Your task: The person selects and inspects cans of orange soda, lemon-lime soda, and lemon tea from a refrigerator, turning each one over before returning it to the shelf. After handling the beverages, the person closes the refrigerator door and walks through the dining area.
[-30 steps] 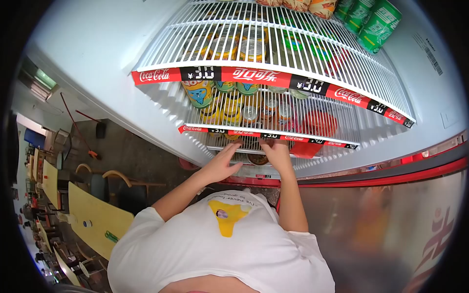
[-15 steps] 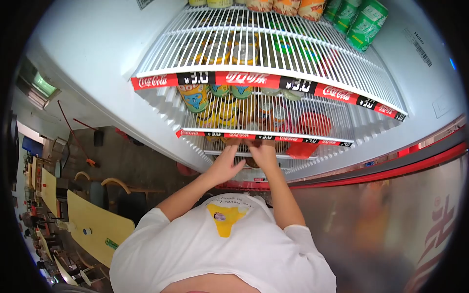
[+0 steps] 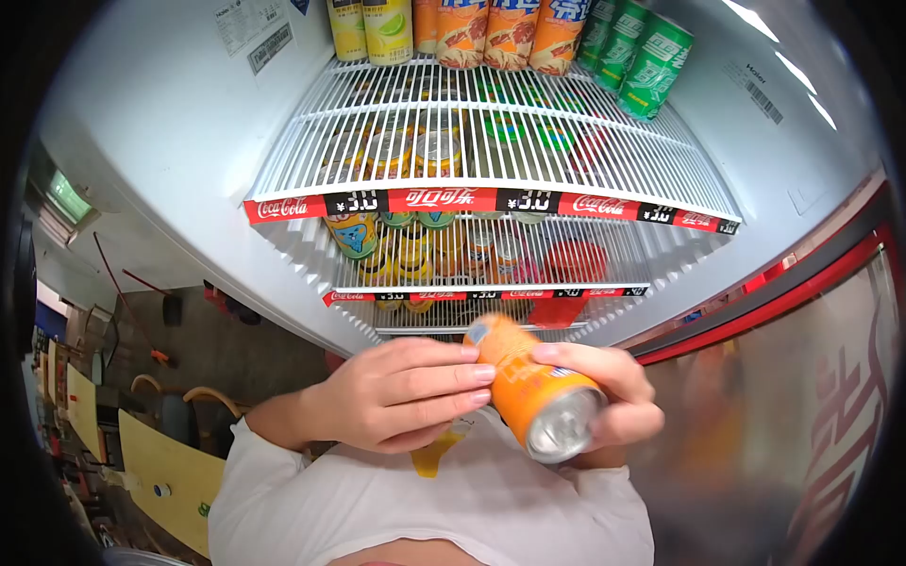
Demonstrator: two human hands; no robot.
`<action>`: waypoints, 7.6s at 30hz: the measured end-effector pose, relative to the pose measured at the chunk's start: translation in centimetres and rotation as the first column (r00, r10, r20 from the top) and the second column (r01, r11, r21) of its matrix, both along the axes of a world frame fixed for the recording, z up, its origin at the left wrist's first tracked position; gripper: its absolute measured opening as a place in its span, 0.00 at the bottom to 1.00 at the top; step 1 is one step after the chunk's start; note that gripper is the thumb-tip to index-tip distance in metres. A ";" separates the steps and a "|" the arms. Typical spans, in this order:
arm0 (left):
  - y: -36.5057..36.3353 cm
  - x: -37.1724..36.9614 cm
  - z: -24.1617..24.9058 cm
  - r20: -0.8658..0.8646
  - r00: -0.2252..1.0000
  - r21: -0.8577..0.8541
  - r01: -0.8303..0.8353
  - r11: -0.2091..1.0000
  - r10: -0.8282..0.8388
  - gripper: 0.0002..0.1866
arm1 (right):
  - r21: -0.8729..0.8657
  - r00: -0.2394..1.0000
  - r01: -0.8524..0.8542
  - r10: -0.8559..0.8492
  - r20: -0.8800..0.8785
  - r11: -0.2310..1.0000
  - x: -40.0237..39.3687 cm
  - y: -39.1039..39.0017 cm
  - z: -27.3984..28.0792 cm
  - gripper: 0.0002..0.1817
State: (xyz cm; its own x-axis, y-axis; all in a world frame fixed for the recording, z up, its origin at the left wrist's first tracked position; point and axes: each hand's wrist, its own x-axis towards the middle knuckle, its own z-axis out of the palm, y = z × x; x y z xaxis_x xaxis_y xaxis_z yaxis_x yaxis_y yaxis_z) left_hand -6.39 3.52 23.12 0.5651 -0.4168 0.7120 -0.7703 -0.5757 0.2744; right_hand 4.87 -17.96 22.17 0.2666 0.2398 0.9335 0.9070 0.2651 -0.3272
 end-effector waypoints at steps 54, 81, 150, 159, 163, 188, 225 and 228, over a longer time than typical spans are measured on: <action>2.1 3.5 -22.1 -0.861 0.508 -0.158 -0.212 0.965 -0.030 0.28 | -0.427 0.269 -0.176 -0.373 -0.888 0.887 11.9 0.6 -24.1 0.16; -2.2 2.8 -19.8 -0.353 0.919 -0.073 -0.217 0.973 0.178 0.44 | -0.265 0.942 0.210 -0.268 -0.203 0.941 1.7 2.7 -18.1 0.32; 2.4 -1.9 -21.5 -0.891 0.384 -0.410 -0.459 0.788 -0.240 0.27 | -0.149 0.185 -0.960 0.137 -0.973 0.236 3.3 -1.0 -11.2 0.16; 3.5 2.4 -24.3 -0.833 0.530 -0.215 -0.575 0.789 0.160 0.35 | -0.752 0.712 -0.071 -0.495 -0.498 0.655 6.0 2.6 -18.8 0.19; 2.3 4.9 -21.9 -0.700 0.567 0.005 -0.604 0.797 0.434 0.37 | -0.820 0.763 -0.035 -0.515 -0.391 0.571 9.1 7.1 -21.3 0.22; -0.7 2.3 -17.4 -0.568 0.765 0.102 -0.301 0.948 0.304 0.44 | -0.412 0.910 -0.073 -0.108 -0.400 0.908 3.6 2.4 -17.5 0.28; -1.0 1.7 1.7 -0.350 0.936 -0.115 -0.079 0.990 0.034 0.35 | -0.287 0.850 0.516 -0.441 0.288 0.807 17.0 11.5 17.1 0.32; -0.8 1.4 0.8 -0.381 0.925 -0.108 -0.066 0.992 0.020 0.35 | -0.332 0.843 0.535 -0.465 0.271 0.777 16.2 10.7 17.3 0.35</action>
State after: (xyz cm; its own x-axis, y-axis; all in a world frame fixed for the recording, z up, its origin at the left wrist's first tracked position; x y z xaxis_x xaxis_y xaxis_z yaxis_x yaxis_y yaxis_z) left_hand -4.96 2.74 23.95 0.8171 -0.3136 0.4838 -0.5714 -0.5521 0.6072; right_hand 21.09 -7.28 39.44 0.3007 0.4593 0.8358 0.9248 -0.3546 -0.1379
